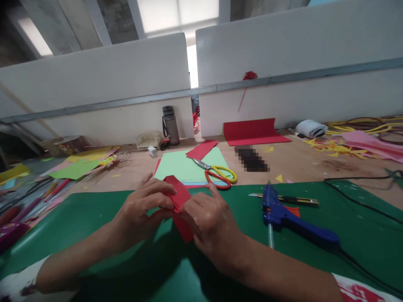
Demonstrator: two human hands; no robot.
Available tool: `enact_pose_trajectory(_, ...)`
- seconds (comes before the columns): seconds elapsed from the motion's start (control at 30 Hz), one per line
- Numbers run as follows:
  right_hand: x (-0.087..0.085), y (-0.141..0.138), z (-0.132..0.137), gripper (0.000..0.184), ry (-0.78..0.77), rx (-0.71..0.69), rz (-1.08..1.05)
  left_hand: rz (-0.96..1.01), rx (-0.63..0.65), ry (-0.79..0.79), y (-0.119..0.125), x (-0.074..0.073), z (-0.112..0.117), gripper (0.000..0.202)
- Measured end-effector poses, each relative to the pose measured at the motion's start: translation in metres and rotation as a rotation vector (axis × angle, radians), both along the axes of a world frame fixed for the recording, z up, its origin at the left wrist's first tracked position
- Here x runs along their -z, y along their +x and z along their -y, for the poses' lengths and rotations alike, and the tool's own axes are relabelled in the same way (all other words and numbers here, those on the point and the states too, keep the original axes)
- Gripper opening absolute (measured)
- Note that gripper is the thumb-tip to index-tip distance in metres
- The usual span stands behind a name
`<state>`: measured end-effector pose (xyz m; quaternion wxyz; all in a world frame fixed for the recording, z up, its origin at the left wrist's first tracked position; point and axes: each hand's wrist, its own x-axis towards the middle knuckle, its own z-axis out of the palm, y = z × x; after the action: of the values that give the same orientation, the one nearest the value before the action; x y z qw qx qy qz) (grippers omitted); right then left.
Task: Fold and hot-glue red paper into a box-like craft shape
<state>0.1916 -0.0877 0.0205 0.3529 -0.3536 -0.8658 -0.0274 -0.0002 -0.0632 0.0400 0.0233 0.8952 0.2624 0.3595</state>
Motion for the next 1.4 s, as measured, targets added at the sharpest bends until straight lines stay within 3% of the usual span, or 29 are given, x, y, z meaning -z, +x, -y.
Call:
enact_pose_trajectory(0.5,0.001,0.004,-0.002,0.014,-0.022,-0.022,-0.020,0.059,0.097,-0.011,0.000,-0.010,0.000,0.011)
enact_pose_trajectory(0.77,-0.001,-0.001,0.002,0.010,0.009,-0.023,-0.086,0.008,0.062,0.010,0.002,-0.003,0.008,0.013)
enact_pose_trajectory(1.03,0.001,-0.002,0.000,0.008,-0.102,0.026,-0.175,0.153,0.116,-0.017,0.005,0.002,0.003,0.009)
enact_pose_trajectory(1.4,0.002,-0.002,0.001,0.009,-0.109,0.001,-0.192,0.237,0.168,-0.037,0.008,0.003,0.004,0.009)
